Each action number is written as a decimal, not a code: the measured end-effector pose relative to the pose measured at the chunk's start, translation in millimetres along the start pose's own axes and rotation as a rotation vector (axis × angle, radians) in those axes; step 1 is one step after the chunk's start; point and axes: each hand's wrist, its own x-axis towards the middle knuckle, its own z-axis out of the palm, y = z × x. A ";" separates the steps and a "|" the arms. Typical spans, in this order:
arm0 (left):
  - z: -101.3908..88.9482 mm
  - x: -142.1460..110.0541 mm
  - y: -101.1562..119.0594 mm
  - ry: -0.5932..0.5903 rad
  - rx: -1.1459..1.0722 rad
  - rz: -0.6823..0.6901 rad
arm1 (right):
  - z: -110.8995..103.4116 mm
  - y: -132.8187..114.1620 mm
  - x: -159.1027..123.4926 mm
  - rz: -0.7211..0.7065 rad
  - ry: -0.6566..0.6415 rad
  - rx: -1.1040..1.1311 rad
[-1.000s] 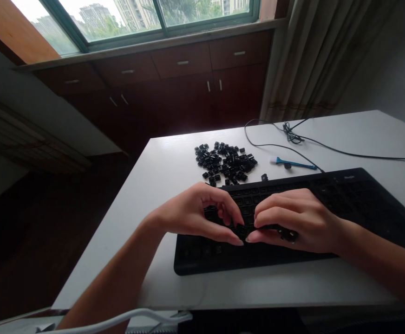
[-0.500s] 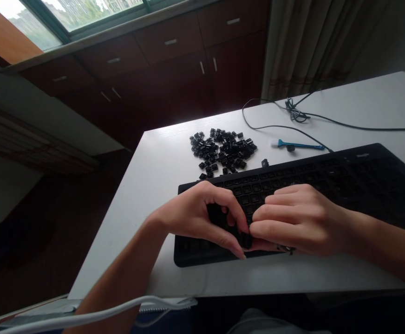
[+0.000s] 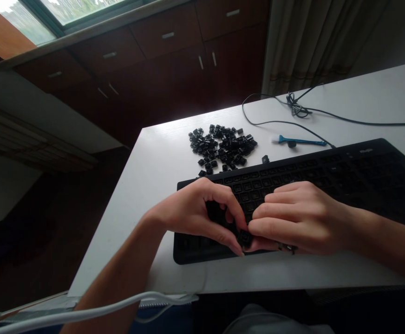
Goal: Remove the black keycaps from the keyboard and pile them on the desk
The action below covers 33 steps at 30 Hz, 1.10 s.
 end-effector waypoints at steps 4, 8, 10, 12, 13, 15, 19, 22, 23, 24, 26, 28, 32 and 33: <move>-0.8 0.1 -1.2 0.001 0.012 0.002 | -0.3 -0.1 0.4 0.006 -0.011 0.007; -0.9 -0.2 -0.9 0.000 0.009 0.001 | 0.5 -0.4 -0.2 0.009 -0.016 0.013; -0.5 -0.1 -0.5 -0.002 0.005 0.008 | 0.7 -0.7 -0.5 0.011 -0.024 0.007; -0.5 0.6 0.1 -0.001 0.006 0.005 | 0.7 -0.7 -0.5 0.013 -0.033 0.002; -0.6 1.3 0.5 0.000 0.009 0.003 | 0.6 -0.6 -0.4 0.012 -0.036 -0.001; -0.9 2.3 1.7 0.002 0.020 -0.002 | 0.3 -0.3 -0.2 0.010 -0.038 -0.002; 4.7 -5.9 5.8 0.098 0.064 -0.026 | 0.7 -0.1 -0.5 0.044 -0.024 0.007; 22.8 -30.2 6.9 0.334 0.146 -0.066 | 1.8 -0.5 -1.7 0.082 0.006 0.009; 32.0 -41.0 6.1 0.431 0.176 -0.070 | 2.3 -0.7 -2.2 0.088 0.014 0.007; 42.6 -52.1 4.8 0.530 0.201 -0.074 | 2.8 -1.0 -2.7 0.091 0.022 0.007; 66.2 -72.5 1.0 0.739 0.233 -0.099 | 4.3 -1.5 -3.7 0.096 0.024 0.009; 90.0 -86.5 -3.3 0.965 0.287 -0.138 | 6.6 -2.2 -4.5 0.103 0.014 0.007; 123.9 -92.7 -8.2 1.214 0.405 -0.191 | 13.6 -6.6 -3.2 0.093 0.014 -0.021; 128.3 -91.4 -8.4 1.240 0.414 -0.180 | 15.4 -9.1 -2.1 0.086 0.027 -0.039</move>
